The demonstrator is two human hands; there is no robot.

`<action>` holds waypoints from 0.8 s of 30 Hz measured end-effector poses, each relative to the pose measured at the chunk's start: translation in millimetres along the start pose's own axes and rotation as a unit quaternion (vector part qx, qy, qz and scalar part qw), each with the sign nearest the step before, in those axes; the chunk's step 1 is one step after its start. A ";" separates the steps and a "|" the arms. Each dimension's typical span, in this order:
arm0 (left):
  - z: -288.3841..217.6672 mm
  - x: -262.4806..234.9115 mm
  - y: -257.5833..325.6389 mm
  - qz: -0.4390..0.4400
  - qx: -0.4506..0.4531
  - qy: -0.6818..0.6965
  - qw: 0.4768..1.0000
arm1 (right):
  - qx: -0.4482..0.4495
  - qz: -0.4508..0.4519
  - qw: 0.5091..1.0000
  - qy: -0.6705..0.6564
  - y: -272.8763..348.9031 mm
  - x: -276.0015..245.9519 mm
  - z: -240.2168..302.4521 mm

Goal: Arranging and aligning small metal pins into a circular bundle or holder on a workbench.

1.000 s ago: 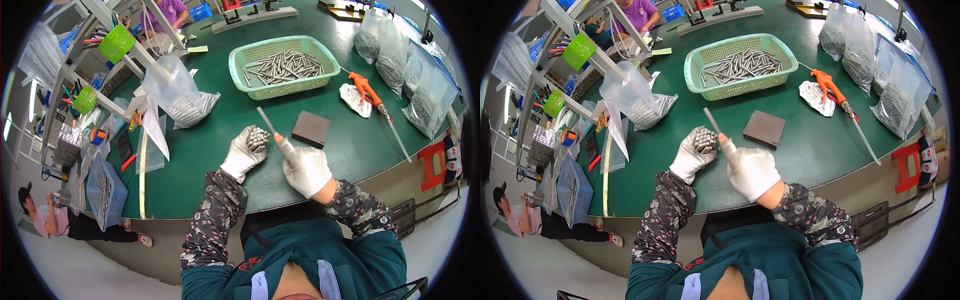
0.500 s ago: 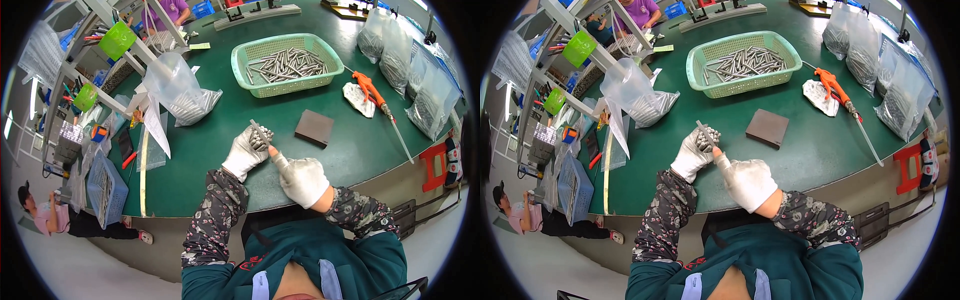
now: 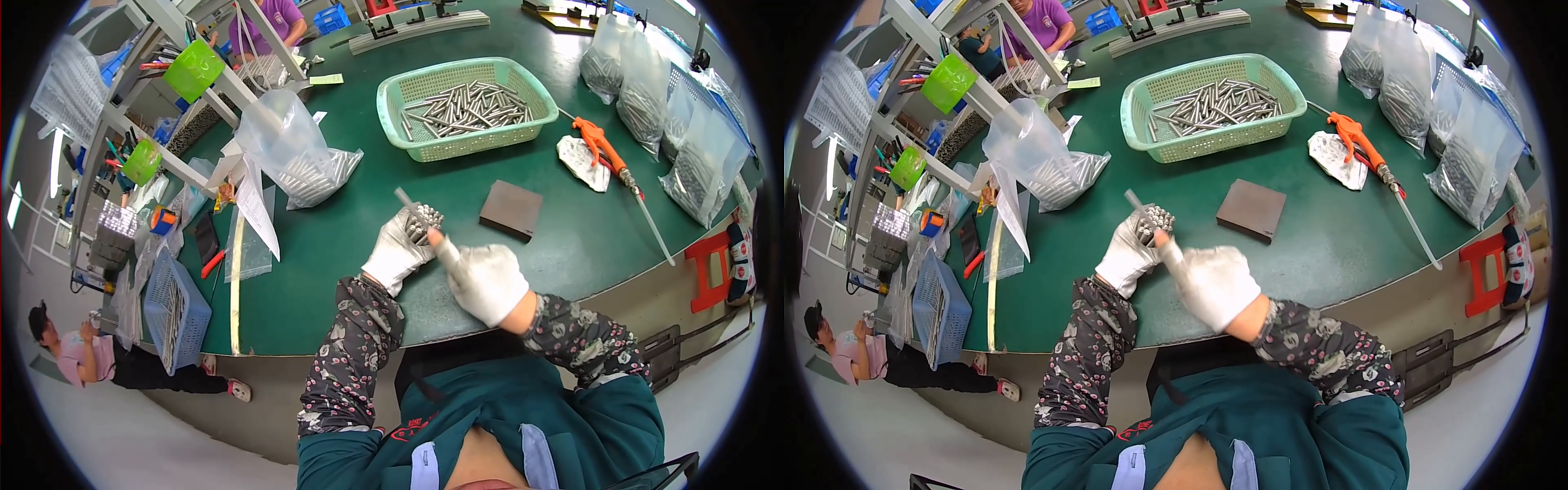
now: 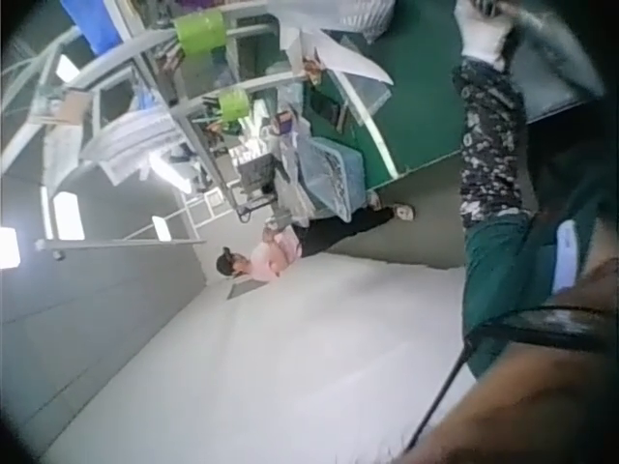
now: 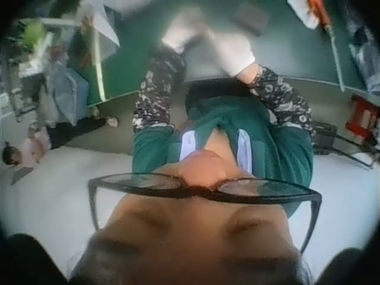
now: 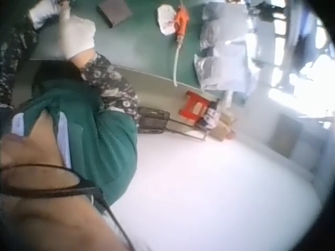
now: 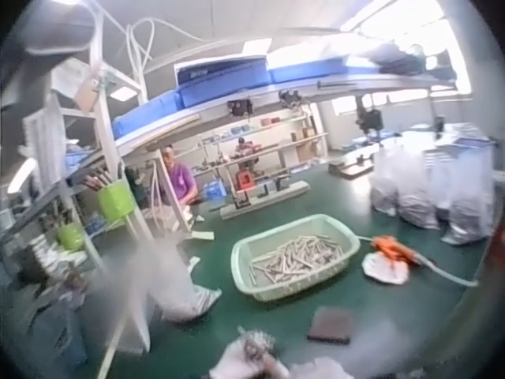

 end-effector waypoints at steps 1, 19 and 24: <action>-0.3 -0.1 0.1 0.024 0.006 0.025 0.999 | 0.002 -0.001 1.000 0.000 -8.4 3.4 -2.2; 2.7 -1.7 -1.5 -0.008 0.004 -0.010 1.000 | 0.002 0.033 0.999 -0.030 1.6 -17.7 3.3; 0.1 3.4 -2.5 -0.003 0.037 -0.057 0.998 | 0.033 0.014 0.999 0.019 -19.8 -0.8 0.4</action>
Point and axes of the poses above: each hand's wrist, its own y-axis away from the middle knuckle, its own x-axis out of the palm, z = x × y, the point moved 2 cm from there along -y, towards the middle knuckle, and after that the axes turned 13 degrees about x, right-handed, at the moved point
